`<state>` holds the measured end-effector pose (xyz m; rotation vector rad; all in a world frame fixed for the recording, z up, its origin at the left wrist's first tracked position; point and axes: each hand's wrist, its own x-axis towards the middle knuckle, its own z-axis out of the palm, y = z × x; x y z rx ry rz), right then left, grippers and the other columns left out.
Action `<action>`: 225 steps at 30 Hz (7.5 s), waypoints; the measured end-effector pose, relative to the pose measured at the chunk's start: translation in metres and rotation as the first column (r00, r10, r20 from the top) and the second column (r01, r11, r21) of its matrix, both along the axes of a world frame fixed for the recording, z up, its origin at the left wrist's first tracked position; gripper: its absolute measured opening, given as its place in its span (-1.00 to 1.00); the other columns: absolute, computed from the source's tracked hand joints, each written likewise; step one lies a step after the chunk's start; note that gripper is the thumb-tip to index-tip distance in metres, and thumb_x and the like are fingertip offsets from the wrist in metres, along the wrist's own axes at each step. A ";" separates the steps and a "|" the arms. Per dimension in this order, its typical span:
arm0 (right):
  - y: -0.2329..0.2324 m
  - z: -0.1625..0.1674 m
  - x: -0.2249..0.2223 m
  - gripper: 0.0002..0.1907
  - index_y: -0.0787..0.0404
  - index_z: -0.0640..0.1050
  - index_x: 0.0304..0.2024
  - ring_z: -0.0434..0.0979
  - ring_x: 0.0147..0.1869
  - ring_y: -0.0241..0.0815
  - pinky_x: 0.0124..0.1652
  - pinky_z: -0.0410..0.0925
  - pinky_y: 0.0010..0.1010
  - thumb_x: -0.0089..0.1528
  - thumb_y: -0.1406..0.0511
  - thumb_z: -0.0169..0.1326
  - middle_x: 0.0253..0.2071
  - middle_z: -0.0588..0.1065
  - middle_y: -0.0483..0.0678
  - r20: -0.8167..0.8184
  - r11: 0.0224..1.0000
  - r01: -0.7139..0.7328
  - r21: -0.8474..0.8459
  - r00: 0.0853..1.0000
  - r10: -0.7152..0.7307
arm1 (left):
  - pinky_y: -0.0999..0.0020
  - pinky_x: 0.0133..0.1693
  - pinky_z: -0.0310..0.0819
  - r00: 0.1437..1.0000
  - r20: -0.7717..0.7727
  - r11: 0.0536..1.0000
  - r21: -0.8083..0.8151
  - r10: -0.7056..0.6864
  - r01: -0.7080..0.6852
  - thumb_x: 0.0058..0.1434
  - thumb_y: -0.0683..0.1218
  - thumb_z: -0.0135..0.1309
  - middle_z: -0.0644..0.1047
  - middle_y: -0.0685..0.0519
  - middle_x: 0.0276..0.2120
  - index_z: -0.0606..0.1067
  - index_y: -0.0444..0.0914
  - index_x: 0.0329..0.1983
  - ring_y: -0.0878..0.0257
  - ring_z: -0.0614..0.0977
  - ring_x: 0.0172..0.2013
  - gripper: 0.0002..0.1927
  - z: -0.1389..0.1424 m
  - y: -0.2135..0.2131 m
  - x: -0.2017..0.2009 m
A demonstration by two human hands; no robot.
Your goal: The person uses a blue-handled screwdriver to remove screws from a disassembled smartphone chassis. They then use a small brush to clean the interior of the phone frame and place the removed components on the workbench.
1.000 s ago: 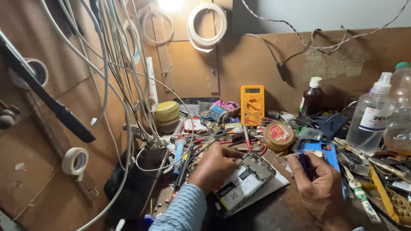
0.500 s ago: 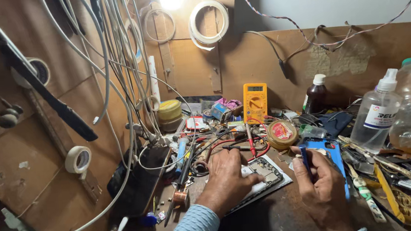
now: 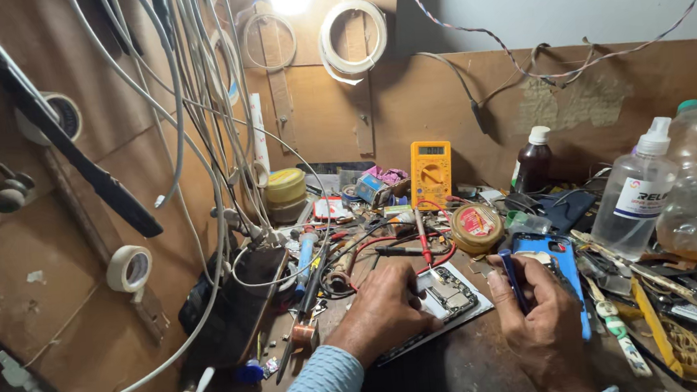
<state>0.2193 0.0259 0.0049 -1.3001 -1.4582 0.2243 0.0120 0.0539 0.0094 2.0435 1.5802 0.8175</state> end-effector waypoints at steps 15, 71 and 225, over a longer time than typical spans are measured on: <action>0.003 -0.003 0.030 -0.70 0.33 0.58 0.00 0.56 -0.18 -0.01 -0.21 0.42 -0.26 0.28 0.31 0.05 -0.20 0.49 0.12 0.238 0.982 -0.064 0.178 0.971 0.020 | 0.25 -0.12 0.55 0.978 0.203 0.996 0.065 0.051 -0.065 -0.07 -0.03 0.40 0.65 -0.03 -0.29 0.63 -0.26 -0.23 0.14 0.69 -0.24 -0.65 0.006 -0.033 0.015; -0.007 0.017 0.105 -0.47 0.06 0.69 -0.01 0.62 0.17 0.04 0.23 0.45 -0.14 0.23 -0.14 0.12 -0.02 0.70 0.01 0.737 0.522 0.633 -0.572 0.675 -0.012 | 0.14 -0.06 0.45 0.981 -0.177 0.766 0.620 -0.073 0.169 0.10 -0.38 -0.05 0.63 -0.12 -0.32 0.49 -0.36 -0.10 0.03 0.69 -0.20 -0.70 -0.012 -0.055 0.026; -0.006 -0.044 0.050 -0.49 -0.17 0.61 0.14 0.76 -0.07 -0.16 -0.08 0.52 -0.28 0.09 0.20 0.20 -0.25 0.69 0.02 0.453 0.951 -0.191 -0.244 0.844 0.286 | 0.02 -0.06 0.54 0.957 -0.274 0.671 0.692 -0.095 0.265 0.10 -0.18 0.10 0.59 -0.10 -0.31 0.51 -0.31 -0.39 0.01 0.67 -0.18 -0.92 -0.049 -0.038 0.032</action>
